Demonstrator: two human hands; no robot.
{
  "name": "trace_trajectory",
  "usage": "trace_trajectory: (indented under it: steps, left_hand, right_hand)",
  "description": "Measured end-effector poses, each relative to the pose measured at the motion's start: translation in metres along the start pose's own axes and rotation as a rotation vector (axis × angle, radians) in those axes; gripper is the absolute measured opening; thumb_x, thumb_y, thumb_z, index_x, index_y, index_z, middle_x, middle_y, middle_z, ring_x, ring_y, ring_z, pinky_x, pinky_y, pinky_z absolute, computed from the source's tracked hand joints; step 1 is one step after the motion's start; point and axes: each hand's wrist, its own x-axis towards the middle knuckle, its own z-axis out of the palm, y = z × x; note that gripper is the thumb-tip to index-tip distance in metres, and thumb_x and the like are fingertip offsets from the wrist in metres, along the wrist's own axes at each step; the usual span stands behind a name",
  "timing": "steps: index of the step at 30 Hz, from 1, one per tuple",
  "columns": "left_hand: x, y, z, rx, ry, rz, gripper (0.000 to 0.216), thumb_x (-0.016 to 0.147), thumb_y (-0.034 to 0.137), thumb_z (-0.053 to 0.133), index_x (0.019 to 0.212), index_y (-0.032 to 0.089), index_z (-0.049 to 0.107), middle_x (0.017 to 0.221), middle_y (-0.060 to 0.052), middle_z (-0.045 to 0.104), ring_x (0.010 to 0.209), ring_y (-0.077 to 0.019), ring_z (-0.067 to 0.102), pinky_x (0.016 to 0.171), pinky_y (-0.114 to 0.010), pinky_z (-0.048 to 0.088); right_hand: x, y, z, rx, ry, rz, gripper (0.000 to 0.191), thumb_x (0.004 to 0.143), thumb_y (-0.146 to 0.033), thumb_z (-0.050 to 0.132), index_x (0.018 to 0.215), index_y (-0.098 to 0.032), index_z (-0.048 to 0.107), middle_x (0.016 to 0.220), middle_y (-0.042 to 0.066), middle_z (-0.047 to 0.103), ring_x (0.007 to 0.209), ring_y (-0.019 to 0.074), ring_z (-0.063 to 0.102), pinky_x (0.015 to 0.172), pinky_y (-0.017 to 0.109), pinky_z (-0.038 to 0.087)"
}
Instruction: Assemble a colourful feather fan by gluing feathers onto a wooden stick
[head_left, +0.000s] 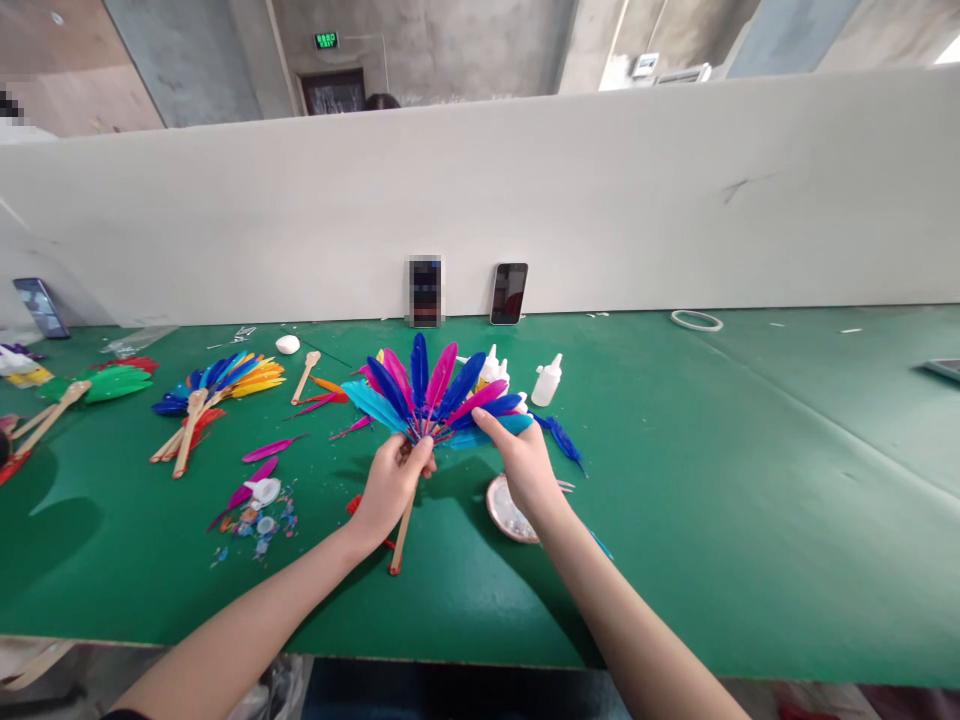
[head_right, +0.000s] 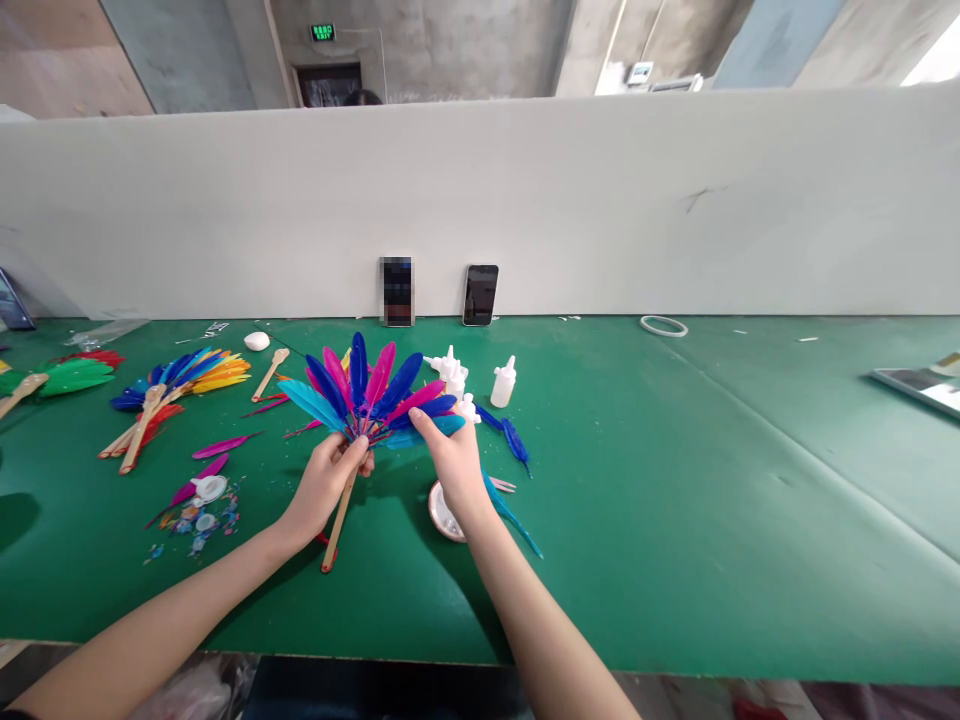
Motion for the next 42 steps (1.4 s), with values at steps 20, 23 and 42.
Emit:
trace_trajectory:
  steps: [20,23,42]
  left_hand:
    - [0.002,-0.001,0.000,0.017,0.035,-0.016,0.028,0.067,0.041,0.057,0.056,0.017,0.048,0.051,0.002,0.053,0.052,-0.0121,0.050,0.055,-0.025,0.040]
    - [0.002,-0.002,-0.001,0.026,0.026,-0.008,0.028,0.068,0.042,0.056,0.057,0.017,0.049,0.052,0.002,0.052,0.053,-0.0122,0.050,0.056,-0.026,0.040]
    - [0.001,-0.003,-0.002,0.090,0.025,-0.002,0.029,0.070,0.042,0.054,0.056,0.017,0.048,0.052,0.002,0.052,0.054,-0.0125,0.051,0.057,-0.025,0.039]
  right_hand:
    - [0.004,0.006,-0.001,0.015,-0.046,-0.044,0.023,0.061,-0.037,0.067,0.074,-0.018,0.063,0.078,0.004,0.068,0.077,0.0206,0.062,0.075,0.035,0.048]
    - [0.004,0.007,-0.001,0.017,-0.050,-0.046,0.023,0.061,-0.036,0.067,0.075,-0.018,0.064,0.079,0.004,0.068,0.078,0.0208,0.062,0.077,0.035,0.047]
    - [0.005,0.009,-0.002,0.003,-0.034,-0.050,0.022,0.061,-0.035,0.068,0.076,-0.018,0.065,0.077,0.003,0.068,0.076,0.0188,0.061,0.076,0.034,0.047]
